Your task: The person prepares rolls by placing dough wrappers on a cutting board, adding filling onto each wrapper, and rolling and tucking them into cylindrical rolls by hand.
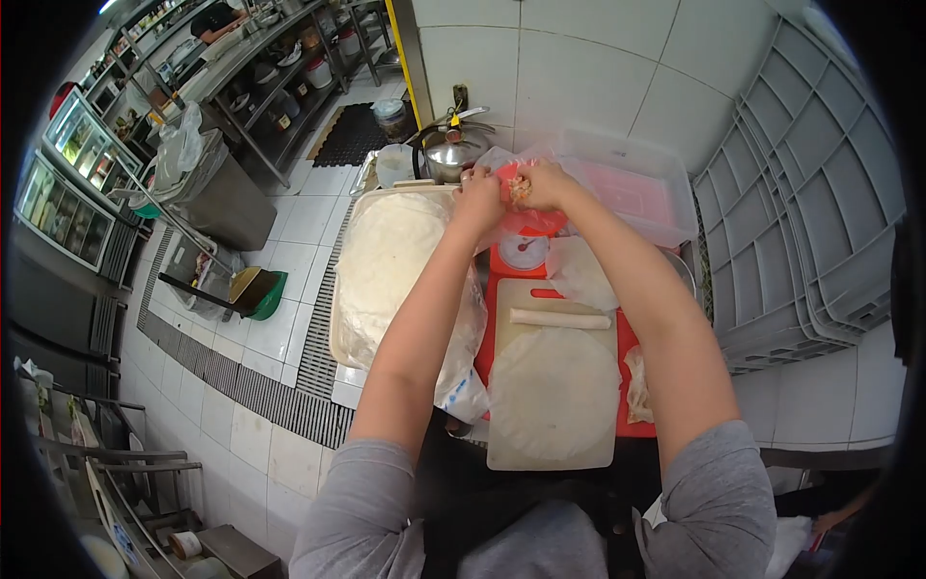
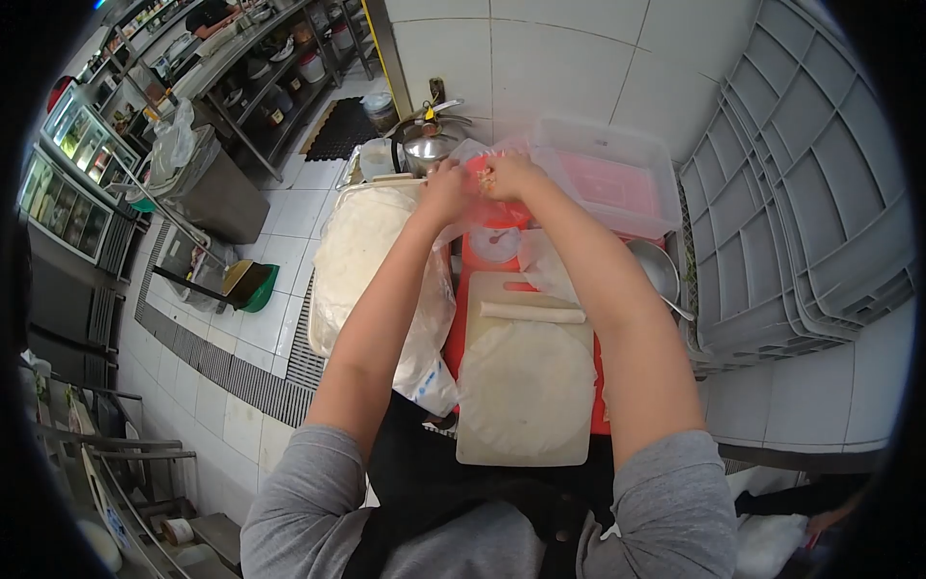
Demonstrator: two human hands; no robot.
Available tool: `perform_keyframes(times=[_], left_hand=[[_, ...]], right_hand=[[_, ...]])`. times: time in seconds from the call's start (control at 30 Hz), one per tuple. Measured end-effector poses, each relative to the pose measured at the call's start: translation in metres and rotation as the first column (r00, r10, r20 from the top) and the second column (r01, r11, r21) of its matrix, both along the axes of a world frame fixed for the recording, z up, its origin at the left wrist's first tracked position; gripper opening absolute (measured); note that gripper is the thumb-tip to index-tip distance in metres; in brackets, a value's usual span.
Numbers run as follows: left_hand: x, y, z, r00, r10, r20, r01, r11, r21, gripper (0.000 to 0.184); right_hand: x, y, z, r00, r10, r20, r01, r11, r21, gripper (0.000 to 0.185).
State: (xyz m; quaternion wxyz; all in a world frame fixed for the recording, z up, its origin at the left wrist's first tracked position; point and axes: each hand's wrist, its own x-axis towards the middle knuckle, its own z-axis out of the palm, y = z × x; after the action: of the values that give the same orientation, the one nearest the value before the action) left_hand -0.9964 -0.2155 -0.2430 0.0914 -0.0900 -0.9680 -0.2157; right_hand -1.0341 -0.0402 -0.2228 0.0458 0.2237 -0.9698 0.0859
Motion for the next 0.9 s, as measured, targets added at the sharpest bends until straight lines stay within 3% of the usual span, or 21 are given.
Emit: perform_keyframes(times=[0.1, 0.17, 0.2, 0.27, 0.3, 0.37, 0.4, 0.47, 0.5, 0.57, 0.6, 0.63, 0.67, 0.7, 0.73, 0.77, 0.8, 0.9], left_hand=[[-0.001, 0.002, -0.004, 0.996, 0.027, 0.080, -0.023, 0.999, -0.047, 0.047], [0.005, 0.005, -0.001, 0.996, 0.028, 0.088, -0.022, 0.998, -0.061, 0.048], [0.008, 0.006, 0.002, 0.994, 0.035, 0.099, -0.028, 0.996, -0.080, 0.048], [0.007, 0.007, 0.000, 0.996, 0.036, 0.076, -0.030, 0.997, -0.073, 0.047], [0.008, 0.008, -0.001, 0.998, 0.036, 0.057, -0.032, 0.997, -0.065, 0.046], [0.013, 0.010, 0.007, 0.996, 0.048, 0.077, -0.042, 0.996, -0.077, 0.046], [0.015, 0.011, 0.010, 0.994, 0.057, 0.091, -0.048, 0.995, -0.091, 0.045], [0.012, 0.014, 0.011, 0.996, 0.055, 0.066, -0.050, 0.995, -0.083, 0.052], [0.010, 0.016, 0.008, 0.998, 0.053, 0.033, -0.051, 0.997, -0.064, 0.056], [0.012, 0.015, 0.008, 0.996, 0.011, -0.091, -0.016, 0.998, -0.055, 0.068], [0.021, 0.014, 0.009, 0.983, -0.024, -0.182, 0.022, 1.000, -0.014, 0.067], [0.039, 0.019, 0.010, 0.891, 0.004, -0.453, 0.034, 0.997, 0.076, 0.063], [0.055, 0.017, 0.021, 0.818, -0.097, -0.567, 0.218, 0.964, 0.149, 0.054], [0.088, 0.021, 0.037, 0.739, -0.096, -0.666, 0.266, 0.951, 0.158, 0.041], [0.117, 0.025, 0.033, 0.753, -0.095, -0.651, 0.268, 0.948, 0.173, 0.041], [0.143, 0.026, 0.030, 0.808, -0.112, -0.579, 0.335, 0.895, 0.295, 0.039], [0.171, 0.025, 0.029, 0.852, -0.139, -0.505, 0.381, 0.827, 0.413, 0.037], [0.246, 0.021, -0.020, 0.950, -0.213, -0.227, 0.302, 0.805, 0.511, 0.036]], right_hand=[[-0.011, 0.009, -0.020, 0.998, 0.024, -0.052, -0.027, 0.998, -0.064, 0.069], [-0.018, 0.015, -0.016, 0.978, 0.151, 0.141, -0.128, 0.979, -0.159, 0.057], [-0.018, 0.020, -0.012, 0.979, 0.150, 0.140, -0.127, 0.979, -0.156, 0.057], [-0.012, 0.035, 0.005, 0.836, 0.127, 0.534, 0.179, 0.856, -0.484, 0.042], [-0.009, 0.044, 0.013, 0.834, 0.128, 0.536, 0.180, 0.856, -0.484, 0.042], [-0.001, 0.067, 0.028, 0.765, 0.180, 0.618, 0.463, 0.514, -0.722, 0.031], [0.005, 0.077, 0.035, 0.761, 0.174, 0.625, 0.474, 0.508, -0.719, 0.031], [0.020, 0.099, 0.048, 0.749, 0.254, 0.612, 0.541, 0.299, -0.786, 0.032], [0.030, 0.108, 0.056, 0.741, 0.242, 0.626, 0.561, 0.289, -0.776, 0.032], [0.063, 0.125, 0.060, 0.790, 0.254, 0.558, 0.432, 0.414, -0.801, 0.034], [0.096, 0.129, 0.064, 0.759, 0.242, 0.604, 0.487, 0.404, -0.774, 0.034], [0.128, 0.131, 0.077, 0.756, 0.272, 0.595, 0.423, 0.491, -0.762, 0.030], [0.154, 0.133, 0.078, 0.756, 0.307, 0.578, 0.339, 0.572, -0.747, 0.026], [0.180, 0.136, 0.066, 0.737, 0.296, 0.608, 0.371, 0.574, -0.730, 0.026], [0.205, 0.138, 0.061, 0.715, 0.358, 0.601, 0.324, 0.592, -0.738, 0.029], [0.227, 0.138, 0.059, 0.692, 0.422, 0.586, 0.266, 0.605, -0.750, 0.032], [0.248, 0.135, 0.051, 0.710, 0.416, 0.569, 0.221, 0.634, -0.741, 0.035], [0.307, 0.110, 0.018, 0.833, 0.298, 0.466, 0.160, 0.676, -0.719, 0.041]])
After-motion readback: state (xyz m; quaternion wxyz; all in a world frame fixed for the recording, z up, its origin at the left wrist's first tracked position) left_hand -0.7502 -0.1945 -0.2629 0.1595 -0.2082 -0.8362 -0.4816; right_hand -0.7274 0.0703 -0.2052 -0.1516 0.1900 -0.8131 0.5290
